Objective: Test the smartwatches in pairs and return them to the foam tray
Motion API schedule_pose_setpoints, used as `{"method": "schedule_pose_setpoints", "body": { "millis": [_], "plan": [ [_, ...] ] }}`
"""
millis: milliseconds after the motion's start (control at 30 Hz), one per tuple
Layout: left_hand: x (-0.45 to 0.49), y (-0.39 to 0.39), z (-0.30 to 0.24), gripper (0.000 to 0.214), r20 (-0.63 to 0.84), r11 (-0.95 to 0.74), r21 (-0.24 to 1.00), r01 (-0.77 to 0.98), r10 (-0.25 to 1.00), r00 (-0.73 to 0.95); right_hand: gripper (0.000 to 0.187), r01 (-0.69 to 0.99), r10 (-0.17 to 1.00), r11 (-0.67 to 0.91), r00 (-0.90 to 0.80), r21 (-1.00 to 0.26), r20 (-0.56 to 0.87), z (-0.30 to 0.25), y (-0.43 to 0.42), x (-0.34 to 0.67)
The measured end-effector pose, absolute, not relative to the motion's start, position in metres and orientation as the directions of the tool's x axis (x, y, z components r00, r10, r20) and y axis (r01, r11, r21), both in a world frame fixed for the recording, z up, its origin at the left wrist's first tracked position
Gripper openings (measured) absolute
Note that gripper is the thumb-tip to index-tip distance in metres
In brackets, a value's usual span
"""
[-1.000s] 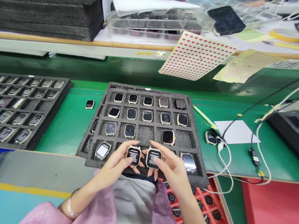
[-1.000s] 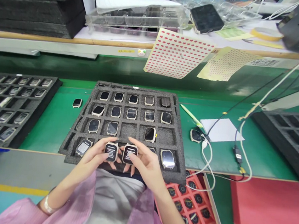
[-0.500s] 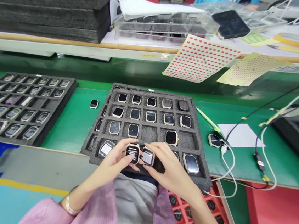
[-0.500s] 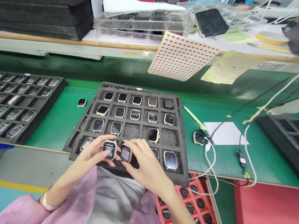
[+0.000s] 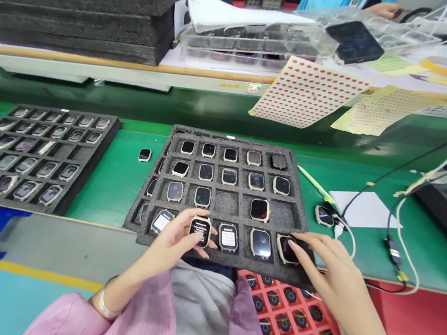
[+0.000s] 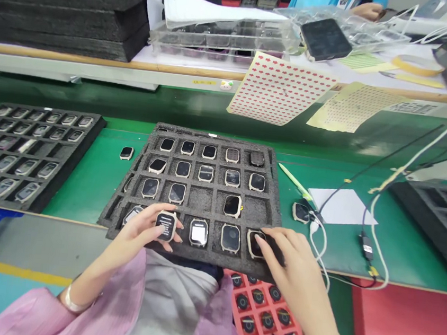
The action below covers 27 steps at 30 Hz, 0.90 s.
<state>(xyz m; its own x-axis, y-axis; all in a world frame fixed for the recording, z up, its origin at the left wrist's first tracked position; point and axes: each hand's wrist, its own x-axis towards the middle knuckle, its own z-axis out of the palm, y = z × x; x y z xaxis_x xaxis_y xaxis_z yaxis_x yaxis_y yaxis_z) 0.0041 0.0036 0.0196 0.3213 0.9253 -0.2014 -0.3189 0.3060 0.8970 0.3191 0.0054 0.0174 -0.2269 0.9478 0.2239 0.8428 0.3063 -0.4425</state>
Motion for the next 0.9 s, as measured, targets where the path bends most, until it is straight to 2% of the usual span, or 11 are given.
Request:
{"method": "schedule_pose_setpoints", "body": {
  "millis": [133, 267, 333, 433, 500, 600, 700, 800, 900],
  "plan": [
    [0.005, 0.004, 0.017, 0.038, -0.213, 0.304, 0.912, -0.277, 0.925, 0.314, 0.039, 0.874, 0.949, 0.304, -0.241, -0.378, 0.204, 0.006, 0.000, 0.323],
    [0.008, 0.003, 0.012, 0.037, -0.208, 0.293, 0.923, -0.248, 0.925, 0.317, 0.037, 0.864, 0.954, 0.276, -0.193, -0.421, 0.229, 0.001, -0.002, 0.311],
    [0.008, 0.001, 0.011, 0.044, -0.204, 0.283, 0.936, -0.211, 0.921, 0.331, 0.039, 0.858, 0.956, 0.252, -0.150, -0.447, 0.251, -0.001, -0.002, 0.308],
    [0.005, 0.000, 0.008, 0.068, -0.181, 0.201, 0.979, -0.033, 0.932, 0.314, 0.047, 0.861, 0.964, 0.204, -0.094, -0.465, 0.247, -0.005, -0.004, 0.307],
    [0.001, 0.000, 0.005, 0.068, -0.114, 0.073, 0.981, 0.181, 0.966, 0.230, 0.051, 0.869, 0.971, 0.184, -0.086, -0.459, 0.225, -0.007, -0.005, 0.306],
    [-0.003, -0.001, 0.000, 0.056, 0.022, -0.111, 0.863, 0.493, 0.983, 0.183, 0.048, 0.851, 0.973, 0.188, -0.092, -0.490, 0.212, -0.005, -0.007, 0.308],
    [-0.001, -0.005, 0.001, 0.065, 0.075, -0.213, 0.699, 0.682, 0.971, 0.226, 0.035, 0.763, 0.986, 0.134, -0.037, -0.632, 0.164, 0.002, -0.011, 0.312],
    [0.009, -0.009, 0.010, 0.071, 0.197, -0.230, 0.490, 0.841, 0.969, 0.150, 0.023, 0.511, 0.993, 0.057, 0.062, -0.858, 0.103, 0.010, -0.016, 0.318],
    [0.035, -0.010, 0.023, 0.046, 0.342, -0.233, 0.371, 0.899, 0.934, 0.101, 0.019, 0.172, 0.995, -0.009, 0.095, -0.985, 0.007, 0.017, -0.017, 0.320]
  ]
}}
